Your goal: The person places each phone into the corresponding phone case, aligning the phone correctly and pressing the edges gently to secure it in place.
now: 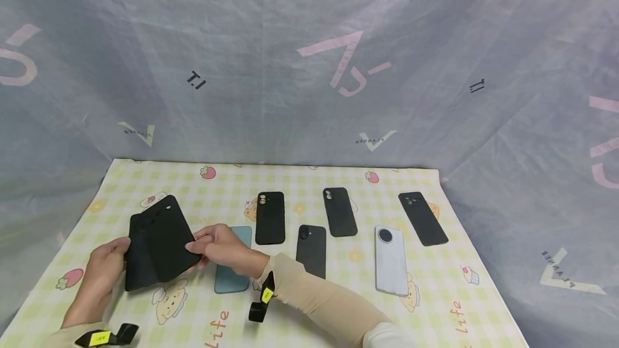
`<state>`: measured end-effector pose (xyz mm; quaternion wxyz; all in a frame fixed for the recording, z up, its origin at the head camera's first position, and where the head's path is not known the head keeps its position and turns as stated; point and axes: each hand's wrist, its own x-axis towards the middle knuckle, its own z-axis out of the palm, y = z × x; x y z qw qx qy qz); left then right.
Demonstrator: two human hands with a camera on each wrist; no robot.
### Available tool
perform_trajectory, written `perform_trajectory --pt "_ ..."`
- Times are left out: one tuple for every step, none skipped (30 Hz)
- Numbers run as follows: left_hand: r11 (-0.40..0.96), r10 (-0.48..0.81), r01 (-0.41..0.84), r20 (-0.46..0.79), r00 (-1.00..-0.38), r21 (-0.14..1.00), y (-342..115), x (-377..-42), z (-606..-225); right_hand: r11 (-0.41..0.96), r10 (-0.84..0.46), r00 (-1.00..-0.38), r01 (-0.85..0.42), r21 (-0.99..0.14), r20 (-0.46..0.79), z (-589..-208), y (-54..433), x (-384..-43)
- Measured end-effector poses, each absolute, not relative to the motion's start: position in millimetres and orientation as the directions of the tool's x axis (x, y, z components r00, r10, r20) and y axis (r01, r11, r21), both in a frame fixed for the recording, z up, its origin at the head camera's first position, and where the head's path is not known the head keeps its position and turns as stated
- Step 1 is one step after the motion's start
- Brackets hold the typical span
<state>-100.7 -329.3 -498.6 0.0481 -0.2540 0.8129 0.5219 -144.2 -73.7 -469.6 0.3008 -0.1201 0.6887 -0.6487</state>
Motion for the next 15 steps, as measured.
perform_trajectory --pt "0.326 -0.357 -0.460 -0.343 -0.869 0.826 -329 -101 -498 0.126 -0.557 -0.789 0.228 -0.965 -0.259 -470 -75 -143" --pt "0.328 -0.349 -0.456 -0.342 -0.872 0.828 -329 -101 -498 0.121 -0.559 -0.788 0.231 -0.965 -0.259 -471 -76 -143" --pt "0.333 -0.343 -0.447 -0.336 -0.877 0.830 -329 -101 -498 0.114 -0.563 -0.785 0.234 -0.966 -0.257 -472 -77 -142" --pt "0.339 -0.339 -0.439 -0.327 -0.882 0.832 -329 -101 -498 0.105 -0.571 -0.781 0.235 -0.966 -0.252 -473 -78 -142" --pt "0.344 -0.335 -0.430 -0.318 -0.887 0.835 -328 -101 -497 0.093 -0.578 -0.777 0.239 -0.967 -0.248 -474 -79 -142" --pt "0.352 -0.334 -0.422 -0.309 -0.890 0.835 -328 -101 -497 0.084 -0.583 -0.775 0.242 -0.967 -0.244 -475 -80 -142" --pt "0.351 -0.333 -0.414 -0.301 -0.894 0.840 -328 -102 -497 0.072 -0.587 -0.773 0.246 -0.967 -0.241 -476 -81 -141" --pt "0.355 -0.330 -0.407 -0.294 -0.897 0.842 -327 -102 -497 0.062 -0.591 -0.770 0.252 -0.966 -0.239 -477 -82 -140" --pt "0.354 -0.326 -0.404 -0.294 -0.899 0.843 -327 -102 -497 0.055 -0.597 -0.766 0.256 -0.965 -0.237 -478 -82 -140" --pt "0.352 -0.321 -0.403 -0.296 -0.900 0.845 -327 -102 -496 0.050 -0.599 -0.765 0.257 -0.965 -0.235 -479 -82 -139" --pt "0.347 -0.316 -0.405 -0.302 -0.900 0.846 -327 -103 -496 0.045 -0.599 -0.766 0.261 -0.964 -0.235 -480 -83 -138" --pt "0.340 -0.312 -0.409 -0.309 -0.898 0.847 -326 -103 -495 0.043 -0.597 -0.767 0.262 -0.964 -0.235 -480 -83 -137" --pt "0.330 -0.309 -0.413 -0.316 -0.897 0.849 -326 -104 -495 0.044 -0.596 -0.768 0.262 -0.964 -0.236 -481 -83 -137" --pt "0.328 -0.304 -0.418 -0.325 -0.896 0.847 -326 -104 -494 0.047 -0.590 -0.772 0.260 -0.964 -0.237 -482 -84 -136" --pt "0.319 -0.302 -0.423 -0.332 -0.894 0.848 -326 -104 -494 0.051 -0.584 -0.777 0.256 -0.965 -0.237 -482 -84 -135"
